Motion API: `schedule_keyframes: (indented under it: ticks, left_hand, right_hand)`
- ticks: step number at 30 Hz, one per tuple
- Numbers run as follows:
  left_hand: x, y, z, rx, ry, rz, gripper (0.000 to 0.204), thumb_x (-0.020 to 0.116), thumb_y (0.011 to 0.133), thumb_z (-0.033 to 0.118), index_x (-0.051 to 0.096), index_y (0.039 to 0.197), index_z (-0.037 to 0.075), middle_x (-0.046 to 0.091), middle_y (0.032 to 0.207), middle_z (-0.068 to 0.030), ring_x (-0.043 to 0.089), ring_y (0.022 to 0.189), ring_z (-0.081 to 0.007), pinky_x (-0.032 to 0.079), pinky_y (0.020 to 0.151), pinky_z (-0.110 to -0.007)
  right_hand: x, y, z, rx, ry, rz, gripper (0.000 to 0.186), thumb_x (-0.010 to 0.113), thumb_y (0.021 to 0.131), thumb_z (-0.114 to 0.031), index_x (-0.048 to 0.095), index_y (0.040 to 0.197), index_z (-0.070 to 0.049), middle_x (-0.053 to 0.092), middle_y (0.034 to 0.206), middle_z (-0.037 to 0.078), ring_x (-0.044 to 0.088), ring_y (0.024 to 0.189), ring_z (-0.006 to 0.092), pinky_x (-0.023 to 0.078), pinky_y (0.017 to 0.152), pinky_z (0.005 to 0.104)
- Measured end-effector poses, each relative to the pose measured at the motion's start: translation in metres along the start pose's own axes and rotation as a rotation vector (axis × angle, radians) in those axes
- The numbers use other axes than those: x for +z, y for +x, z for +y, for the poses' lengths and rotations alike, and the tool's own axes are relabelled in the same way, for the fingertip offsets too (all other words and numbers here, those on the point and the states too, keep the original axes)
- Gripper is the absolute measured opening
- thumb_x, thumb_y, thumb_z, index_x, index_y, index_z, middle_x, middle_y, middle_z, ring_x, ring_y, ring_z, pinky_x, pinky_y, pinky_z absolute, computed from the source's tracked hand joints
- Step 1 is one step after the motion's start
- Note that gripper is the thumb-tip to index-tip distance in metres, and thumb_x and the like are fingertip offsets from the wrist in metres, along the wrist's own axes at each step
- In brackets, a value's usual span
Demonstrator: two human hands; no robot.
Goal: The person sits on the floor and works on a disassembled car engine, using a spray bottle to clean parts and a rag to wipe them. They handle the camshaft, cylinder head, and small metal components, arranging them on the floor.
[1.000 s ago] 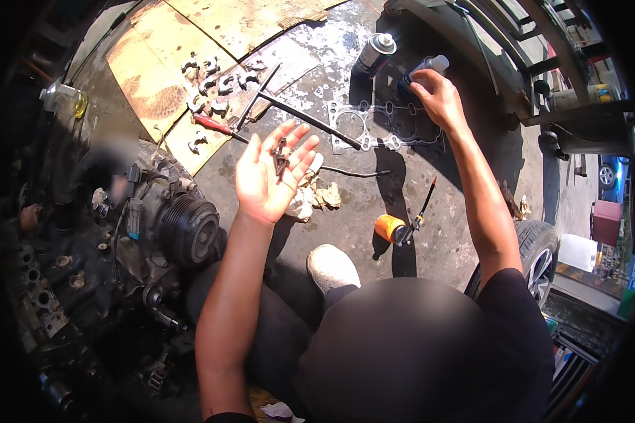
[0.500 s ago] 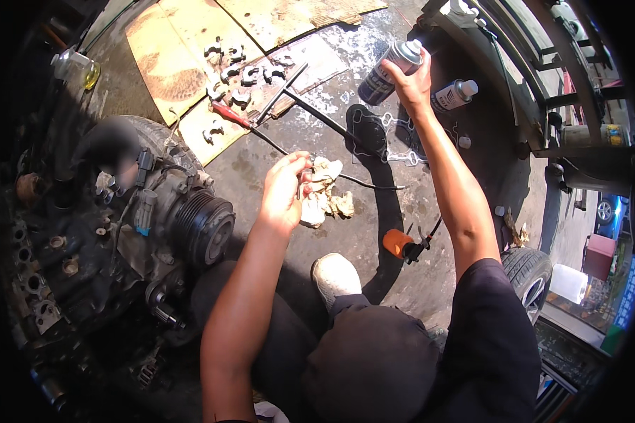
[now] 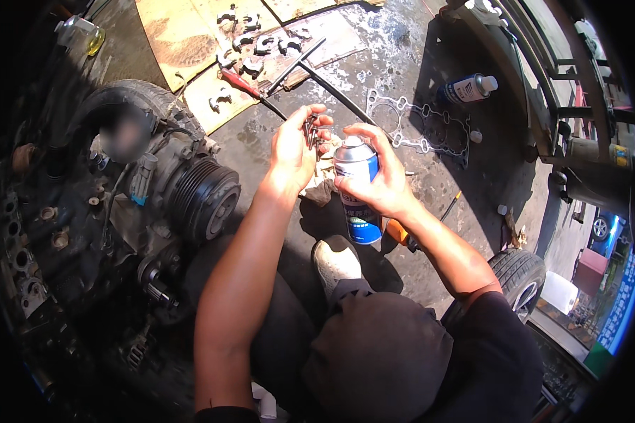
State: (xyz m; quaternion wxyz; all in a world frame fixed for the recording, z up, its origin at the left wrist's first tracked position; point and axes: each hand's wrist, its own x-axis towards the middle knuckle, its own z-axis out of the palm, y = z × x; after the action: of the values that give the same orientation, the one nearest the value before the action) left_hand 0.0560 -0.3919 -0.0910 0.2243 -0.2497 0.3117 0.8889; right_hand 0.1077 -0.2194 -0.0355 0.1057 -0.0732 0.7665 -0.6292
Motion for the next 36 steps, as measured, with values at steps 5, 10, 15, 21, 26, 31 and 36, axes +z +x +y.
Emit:
schedule_keyframes:
  ticks: [5,10,15,21,26,31,36]
  left_hand:
    - [0.002,-0.003,-0.006,0.056,-0.069,-0.088,0.021,0.050,0.102,0.016,0.061,0.113,0.001,0.064,0.096,-0.0090,0.061,0.079,-0.0176,0.053,0.077,-0.031]
    - [0.008,-0.005,-0.001,0.076,0.126,-0.059,0.017,0.057,0.099,0.018,0.065,0.106,0.005,0.065,0.088,-0.0028,0.059,0.072,-0.0103,0.045,0.063,-0.024]
    - [0.010,-0.014,-0.006,0.004,0.364,-0.087,0.014,0.060,0.097,0.019,0.066,0.099,0.007,0.062,0.080,0.0019,0.056,0.061,-0.0056,0.037,0.047,-0.021]
    - [0.021,-0.019,-0.003,0.008,0.386,-0.197,0.019,0.054,0.100,0.021,0.062,0.098,0.005,0.062,0.079,-0.0019,0.063,0.058,-0.0141,0.047,0.048,-0.026]
    - [0.020,-0.017,-0.002,0.060,0.108,0.019,0.019,0.054,0.101,0.021,0.061,0.103,0.004,0.057,0.081,-0.0042,0.050,0.058,-0.0086,0.038,0.049,-0.025]
    - [0.000,-0.010,-0.002,0.048,0.149,0.013,0.023,0.049,0.105,0.025,0.060,0.103,0.005,0.055,0.080,-0.0036,0.049,0.056,-0.0094,0.036,0.048,-0.025]
    - [0.005,-0.010,-0.002,0.026,-0.070,0.011,0.026,0.048,0.106,0.026,0.060,0.100,0.003,0.058,0.084,-0.0066,0.053,0.066,-0.0135,0.041,0.055,-0.027]
  right_hand:
    - [0.011,0.004,-0.009,0.022,-0.097,0.036,0.071,0.084,0.068,-0.017,0.049,0.130,-0.008,0.061,0.122,0.012,0.062,0.112,0.0217,0.050,0.095,0.0364]
    - [0.009,0.010,-0.001,0.070,-0.099,0.051,0.073,0.084,0.070,-0.018,0.047,0.133,-0.008,0.062,0.121,0.012,0.063,0.111,0.0222,0.051,0.094,0.0371]
    - [-0.015,0.017,0.013,0.179,0.830,-0.106,0.084,0.073,0.074,-0.013,0.030,0.147,-0.014,0.061,0.117,0.017,0.066,0.098,0.0280,0.056,0.089,0.0395]
    - [-0.013,0.015,0.018,0.146,1.485,-0.250,0.077,0.070,0.076,-0.035,0.037,0.144,-0.018,0.058,0.117,0.023,0.062,0.079,0.0356,0.057,0.071,0.0434]
    - [-0.017,0.012,-0.016,0.360,0.388,-0.010,0.064,0.073,0.082,-0.015,0.047,0.140,-0.013,0.063,0.114,0.014,0.067,0.097,0.0256,0.057,0.081,0.0380]
    - [0.007,-0.001,-0.043,-0.211,-0.643,0.011,0.057,0.074,0.073,-0.023,0.057,0.126,-0.012,0.062,0.112,0.015,0.066,0.100,0.0356,0.054,0.085,0.0434]
    - [0.010,0.002,-0.048,-0.188,-0.771,-0.011,0.055,0.074,0.073,-0.021,0.058,0.126,-0.018,0.058,0.106,0.012,0.067,0.090,0.0334,0.055,0.077,0.0442]
